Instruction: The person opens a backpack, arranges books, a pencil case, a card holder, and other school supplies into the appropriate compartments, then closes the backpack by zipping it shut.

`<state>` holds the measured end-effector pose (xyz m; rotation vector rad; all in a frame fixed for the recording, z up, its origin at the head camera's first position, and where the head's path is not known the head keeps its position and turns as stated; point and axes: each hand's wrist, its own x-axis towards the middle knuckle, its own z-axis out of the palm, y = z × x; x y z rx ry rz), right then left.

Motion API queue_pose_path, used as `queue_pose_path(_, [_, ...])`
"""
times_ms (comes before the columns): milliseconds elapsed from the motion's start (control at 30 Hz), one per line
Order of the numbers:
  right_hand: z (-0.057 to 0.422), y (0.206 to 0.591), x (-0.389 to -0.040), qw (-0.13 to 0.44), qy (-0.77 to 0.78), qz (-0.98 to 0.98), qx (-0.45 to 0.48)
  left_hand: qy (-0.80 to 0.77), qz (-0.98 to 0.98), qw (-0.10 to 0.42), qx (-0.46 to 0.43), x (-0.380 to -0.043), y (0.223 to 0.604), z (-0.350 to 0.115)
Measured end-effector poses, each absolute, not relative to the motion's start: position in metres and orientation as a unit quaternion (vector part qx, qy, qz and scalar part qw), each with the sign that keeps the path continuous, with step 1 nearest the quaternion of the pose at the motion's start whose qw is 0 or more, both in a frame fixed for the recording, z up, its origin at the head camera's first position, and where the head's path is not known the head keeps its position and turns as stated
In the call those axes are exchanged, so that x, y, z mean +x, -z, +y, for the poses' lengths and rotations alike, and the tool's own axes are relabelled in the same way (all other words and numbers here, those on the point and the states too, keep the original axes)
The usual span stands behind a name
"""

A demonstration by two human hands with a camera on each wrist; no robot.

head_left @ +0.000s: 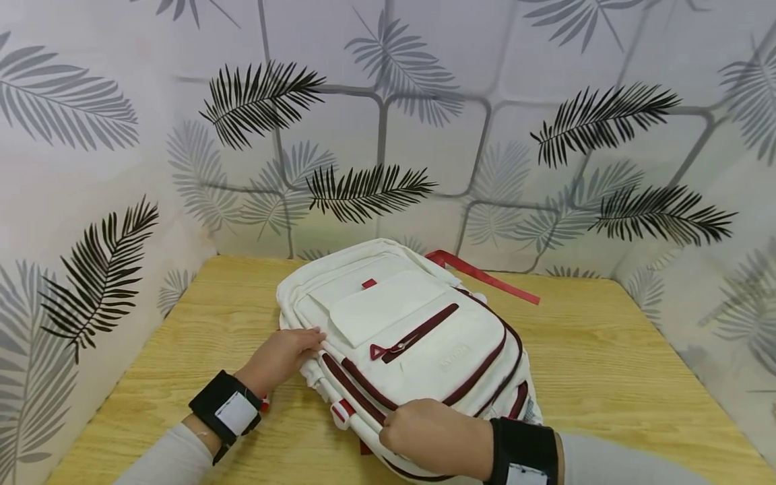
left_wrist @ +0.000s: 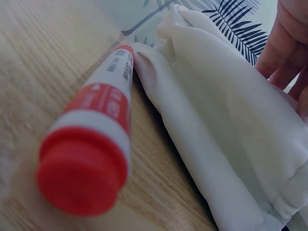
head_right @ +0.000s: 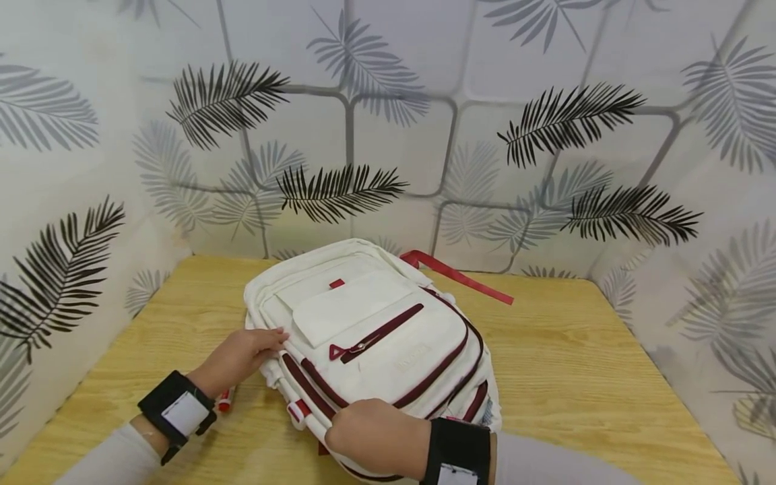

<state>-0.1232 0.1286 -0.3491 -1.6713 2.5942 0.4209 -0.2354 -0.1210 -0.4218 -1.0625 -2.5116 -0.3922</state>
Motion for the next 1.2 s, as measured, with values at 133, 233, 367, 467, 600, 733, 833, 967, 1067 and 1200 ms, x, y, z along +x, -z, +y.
queue_pose_path(133, [0.134,0.350,-0.122,0.015,-0.135,0.829,-0.542,0.160,-0.889,0.199,-0.379,-0.238,0.425,-0.122])
queue_pose_path(233, [0.137,0.350,-0.120,0.013,-0.138,0.826,-0.547,0.169,-0.889,0.197,-0.378,-0.239,0.427,-0.123])
queue_pose_path(367, [0.144,0.350,-0.118,0.026,-0.115,0.831,-0.544,0.173,-0.888,0.196,-0.380,-0.240,0.428,-0.123])
queue_pose_path(467, [0.150,0.350,-0.116,0.044,-0.085,0.842,-0.531,0.175,-0.887,0.194,-0.381,-0.240,0.428,-0.123])
queue_pose_path(600, [0.156,0.350,-0.114,0.073,-0.045,0.858,-0.507,0.180,-0.889,0.190,-0.376,-0.238,0.427,-0.123])
queue_pose_path(733, [0.162,0.351,-0.114,0.095,-0.010,0.865,-0.493,0.184,-0.893,0.183,-0.369,-0.237,0.427,-0.123])
queue_pose_path(833, [0.166,0.352,-0.113,0.094,0.009,0.864,-0.495,0.187,-0.895,0.182,-0.363,-0.236,0.426,-0.124])
queue_pose_path(967, [0.168,0.353,-0.112,0.080,0.016,0.861,-0.501,0.184,-0.893,0.190,-0.365,-0.235,0.426,-0.125])
queue_pose_path(1067, [0.170,0.353,-0.111,0.084,0.016,0.865,-0.495,0.187,-0.890,0.191,-0.370,-0.235,0.426,-0.124])
queue_pose_path(1200, [0.175,0.353,-0.109,0.093,0.025,0.870,-0.484,0.193,-0.892,0.178,-0.367,-0.236,0.426,-0.123])
